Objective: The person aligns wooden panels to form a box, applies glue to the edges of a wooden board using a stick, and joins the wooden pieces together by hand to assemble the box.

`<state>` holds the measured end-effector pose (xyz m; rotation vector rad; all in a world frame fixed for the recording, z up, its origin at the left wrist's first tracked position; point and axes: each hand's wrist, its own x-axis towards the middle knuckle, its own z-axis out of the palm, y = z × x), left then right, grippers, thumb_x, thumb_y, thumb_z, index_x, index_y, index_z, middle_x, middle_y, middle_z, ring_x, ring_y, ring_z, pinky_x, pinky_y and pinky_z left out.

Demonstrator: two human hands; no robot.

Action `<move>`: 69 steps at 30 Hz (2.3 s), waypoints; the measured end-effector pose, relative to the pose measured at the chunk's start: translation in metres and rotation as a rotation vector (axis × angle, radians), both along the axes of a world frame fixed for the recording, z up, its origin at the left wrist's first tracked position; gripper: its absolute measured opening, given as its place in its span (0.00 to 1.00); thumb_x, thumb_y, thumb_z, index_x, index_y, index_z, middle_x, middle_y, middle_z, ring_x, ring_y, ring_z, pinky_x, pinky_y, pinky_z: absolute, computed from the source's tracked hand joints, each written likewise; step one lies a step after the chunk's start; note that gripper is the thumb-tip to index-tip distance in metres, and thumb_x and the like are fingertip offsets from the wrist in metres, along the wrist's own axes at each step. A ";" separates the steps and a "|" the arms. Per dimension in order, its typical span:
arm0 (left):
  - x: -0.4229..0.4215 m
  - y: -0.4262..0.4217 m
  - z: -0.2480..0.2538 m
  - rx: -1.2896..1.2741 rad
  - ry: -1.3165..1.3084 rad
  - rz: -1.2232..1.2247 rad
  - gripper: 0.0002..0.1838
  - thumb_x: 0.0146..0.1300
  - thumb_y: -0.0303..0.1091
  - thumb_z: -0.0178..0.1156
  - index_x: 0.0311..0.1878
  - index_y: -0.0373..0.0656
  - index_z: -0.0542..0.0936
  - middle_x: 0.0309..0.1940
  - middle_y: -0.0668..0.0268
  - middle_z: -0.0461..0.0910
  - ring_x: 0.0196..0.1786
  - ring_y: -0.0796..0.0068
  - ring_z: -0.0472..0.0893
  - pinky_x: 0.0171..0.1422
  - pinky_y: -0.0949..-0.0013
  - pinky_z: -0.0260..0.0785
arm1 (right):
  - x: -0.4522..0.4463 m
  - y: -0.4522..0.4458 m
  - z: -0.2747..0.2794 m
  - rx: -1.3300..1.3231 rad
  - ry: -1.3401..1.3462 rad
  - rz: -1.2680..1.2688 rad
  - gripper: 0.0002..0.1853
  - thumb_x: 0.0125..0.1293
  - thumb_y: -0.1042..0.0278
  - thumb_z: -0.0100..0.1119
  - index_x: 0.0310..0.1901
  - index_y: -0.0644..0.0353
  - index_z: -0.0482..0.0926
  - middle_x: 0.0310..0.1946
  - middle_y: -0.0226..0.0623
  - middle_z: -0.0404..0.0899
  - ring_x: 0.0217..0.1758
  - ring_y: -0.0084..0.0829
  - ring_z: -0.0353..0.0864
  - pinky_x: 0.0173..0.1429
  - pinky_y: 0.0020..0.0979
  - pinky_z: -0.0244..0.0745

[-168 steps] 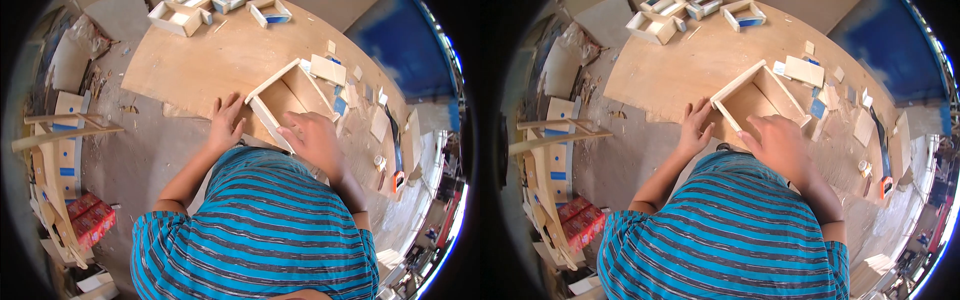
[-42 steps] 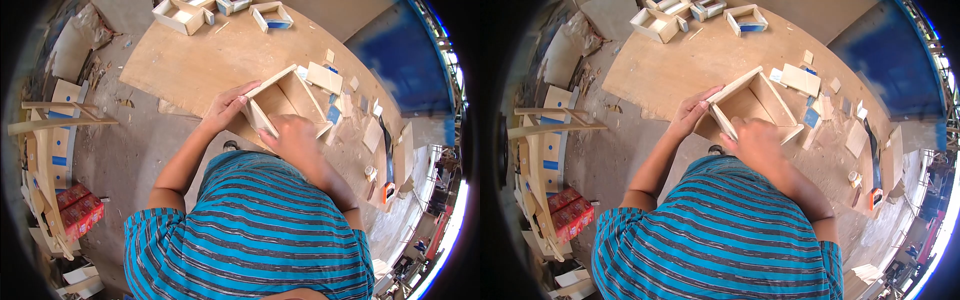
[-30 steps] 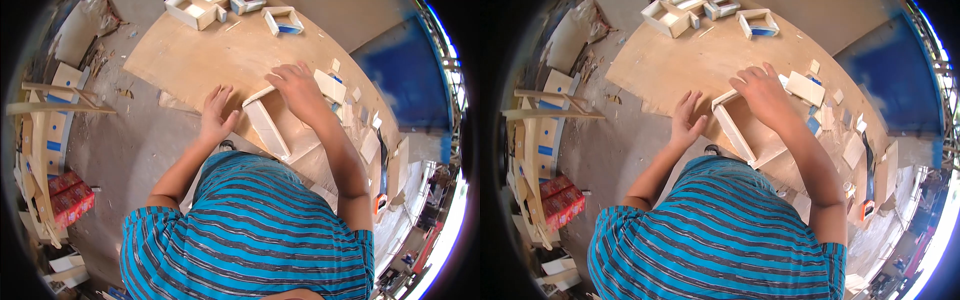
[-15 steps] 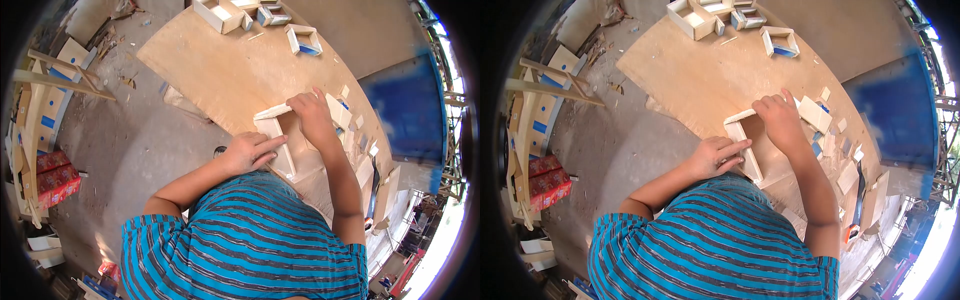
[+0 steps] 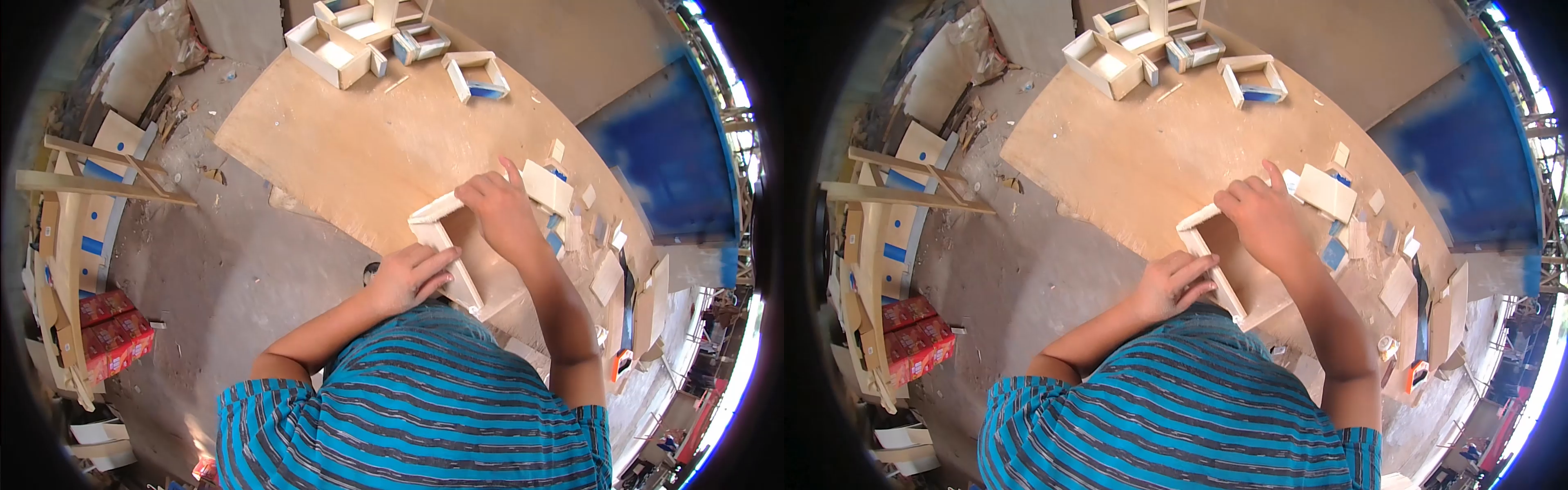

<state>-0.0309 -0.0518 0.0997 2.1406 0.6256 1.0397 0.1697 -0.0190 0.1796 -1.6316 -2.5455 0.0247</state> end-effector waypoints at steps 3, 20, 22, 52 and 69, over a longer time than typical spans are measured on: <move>-0.001 0.002 -0.002 0.015 0.003 -0.010 0.23 0.52 0.30 0.69 0.54 0.42 0.78 0.29 0.62 0.78 0.30 0.63 0.78 0.32 0.65 0.72 | -0.003 0.000 0.002 0.025 -0.004 -0.003 0.14 0.55 0.81 0.53 0.41 0.54 0.78 0.37 0.30 0.77 0.48 0.32 0.77 0.75 0.50 0.49; -0.005 0.008 -0.008 0.036 -0.004 -0.011 0.20 0.53 0.32 0.66 0.51 0.48 0.81 0.26 0.67 0.74 0.31 0.68 0.77 0.33 0.67 0.72 | -0.015 0.009 0.010 -0.057 -0.017 -0.030 0.12 0.56 0.80 0.50 0.40 0.55 0.77 0.36 0.29 0.75 0.47 0.31 0.76 0.75 0.59 0.43; -0.006 0.008 -0.009 0.046 -0.002 -0.013 0.20 0.53 0.33 0.66 0.51 0.48 0.81 0.26 0.67 0.74 0.31 0.68 0.77 0.32 0.67 0.72 | -0.015 0.009 0.009 -0.041 -0.019 -0.031 0.12 0.56 0.79 0.50 0.40 0.55 0.77 0.36 0.29 0.75 0.47 0.31 0.76 0.75 0.59 0.43; -0.018 0.018 -0.020 -0.260 -0.053 0.328 0.27 0.58 0.24 0.59 0.63 0.34 0.70 0.59 0.48 0.72 0.60 0.51 0.74 0.65 0.60 0.65 | -0.006 0.005 0.001 0.069 -0.060 0.000 0.10 0.56 0.77 0.53 0.39 0.51 0.76 0.34 0.27 0.72 0.46 0.30 0.74 0.73 0.60 0.46; 0.009 0.037 -0.006 -0.395 -0.236 0.067 0.20 0.69 0.30 0.50 0.62 0.33 0.73 0.59 0.52 0.77 0.63 0.61 0.75 0.67 0.65 0.63 | 0.002 0.002 -0.005 0.061 0.136 0.005 0.10 0.59 0.76 0.51 0.39 0.51 0.79 0.33 0.30 0.75 0.48 0.31 0.76 0.76 0.60 0.42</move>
